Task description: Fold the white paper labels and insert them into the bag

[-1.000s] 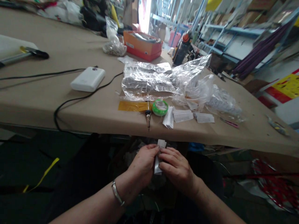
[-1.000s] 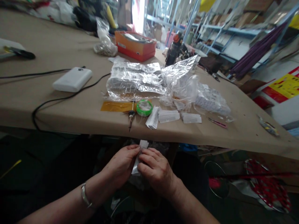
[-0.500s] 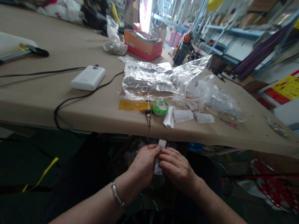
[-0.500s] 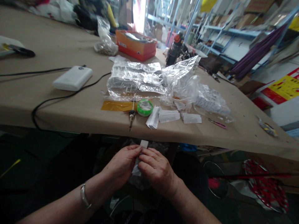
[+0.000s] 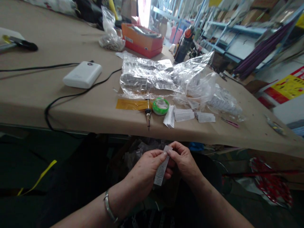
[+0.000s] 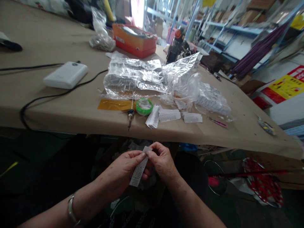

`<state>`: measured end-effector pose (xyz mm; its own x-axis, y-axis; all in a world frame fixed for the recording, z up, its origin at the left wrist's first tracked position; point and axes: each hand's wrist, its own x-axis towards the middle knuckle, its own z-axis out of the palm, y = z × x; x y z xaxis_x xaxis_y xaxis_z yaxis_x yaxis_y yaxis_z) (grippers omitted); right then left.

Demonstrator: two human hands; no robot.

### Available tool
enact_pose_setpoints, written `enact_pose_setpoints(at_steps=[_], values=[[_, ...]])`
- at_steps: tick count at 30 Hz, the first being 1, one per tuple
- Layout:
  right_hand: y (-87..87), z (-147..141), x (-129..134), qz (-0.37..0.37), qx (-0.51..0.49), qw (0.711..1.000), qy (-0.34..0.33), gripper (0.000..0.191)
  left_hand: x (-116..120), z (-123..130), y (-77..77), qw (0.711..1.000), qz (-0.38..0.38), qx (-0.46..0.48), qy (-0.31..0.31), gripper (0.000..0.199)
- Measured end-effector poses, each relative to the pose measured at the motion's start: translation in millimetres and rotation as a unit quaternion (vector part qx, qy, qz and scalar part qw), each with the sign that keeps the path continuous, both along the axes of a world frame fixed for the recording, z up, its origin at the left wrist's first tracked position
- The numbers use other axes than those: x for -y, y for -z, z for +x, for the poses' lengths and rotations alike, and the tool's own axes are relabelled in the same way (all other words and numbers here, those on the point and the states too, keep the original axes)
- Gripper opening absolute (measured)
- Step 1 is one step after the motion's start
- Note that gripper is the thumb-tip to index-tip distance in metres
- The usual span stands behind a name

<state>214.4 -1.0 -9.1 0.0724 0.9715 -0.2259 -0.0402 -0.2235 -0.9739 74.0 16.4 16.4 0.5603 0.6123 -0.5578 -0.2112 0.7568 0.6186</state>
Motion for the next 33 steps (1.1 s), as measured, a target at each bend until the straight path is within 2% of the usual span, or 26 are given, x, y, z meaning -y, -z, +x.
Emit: enact_pose_setpoints(at_steps=[3, 7, 9, 12, 15, 21, 23, 25, 27, 28, 31, 33], values=[[1.1, -3.1, 3.2, -0.003, 0.000, 1.000, 0.001, 0.021, -0.8, -2.7, 4.8, 0.999, -0.005, 0.014, 0.036, 0.018], [0.6, -1.6, 4.8, 0.001, -0.033, 0.999, -0.019, 0.016, -1.3, -6.7, 9.1, 0.999, -0.010, 0.023, 0.046, 0.015], [-0.6, 1.6, 3.9, -0.010, -0.102, 0.993, -0.056, 0.021, -0.3, -8.9, 9.0, 0.998, -0.002, 0.037, 0.058, 0.018], [-2.3, 6.8, 1.1, -0.044, -0.209, 0.965, -0.154, 0.040, 2.0, -12.0, 7.1, 0.994, 0.006, 0.064, 0.084, 0.021], [-1.5, 9.0, -1.8, -0.045, -0.262, 0.939, -0.219, 0.033, 4.5, -13.8, 5.1, 0.992, -0.001, 0.070, 0.101, 0.021], [6.4, 7.5, -2.5, -0.046, -0.268, 0.936, -0.225, 0.021, 7.4, -12.7, 8.8, 0.993, 0.006, 0.042, 0.113, 0.025], [6.2, 7.3, -1.0, -0.039, -0.230, 0.947, -0.223, 0.026, 7.2, -11.9, 10.6, 0.993, 0.009, 0.033, 0.109, 0.024], [2.9, 6.9, 1.2, -0.011, -0.150, 0.968, -0.202, 0.033, 6.4, -11.7, 11.1, 0.995, 0.014, 0.031, 0.093, 0.024], [-2.8, 6.3, 4.0, 0.050, -0.020, 0.986, -0.161, 0.038, 5.4, -12.5, 10.4, 0.997, 0.012, 0.040, 0.070, 0.022], [-5.8, 5.9, 5.5, 0.093, 0.058, 0.984, -0.141, 0.038, 5.0, -13.3, 9.8, 0.997, 0.009, 0.042, 0.059, 0.020], [-13.2, 4.0, 9.3, 0.208, 0.265, 0.936, -0.107, 0.036, 4.1, -15.8, 8.6, 0.998, 0.003, 0.038, 0.040, 0.019], [-15.2, 2.3, 10.4, 0.239, 0.335, 0.905, -0.104, 0.035, 4.1, -17.0, 9.2, 0.999, 0.008, 0.038, 0.034, 0.020]])
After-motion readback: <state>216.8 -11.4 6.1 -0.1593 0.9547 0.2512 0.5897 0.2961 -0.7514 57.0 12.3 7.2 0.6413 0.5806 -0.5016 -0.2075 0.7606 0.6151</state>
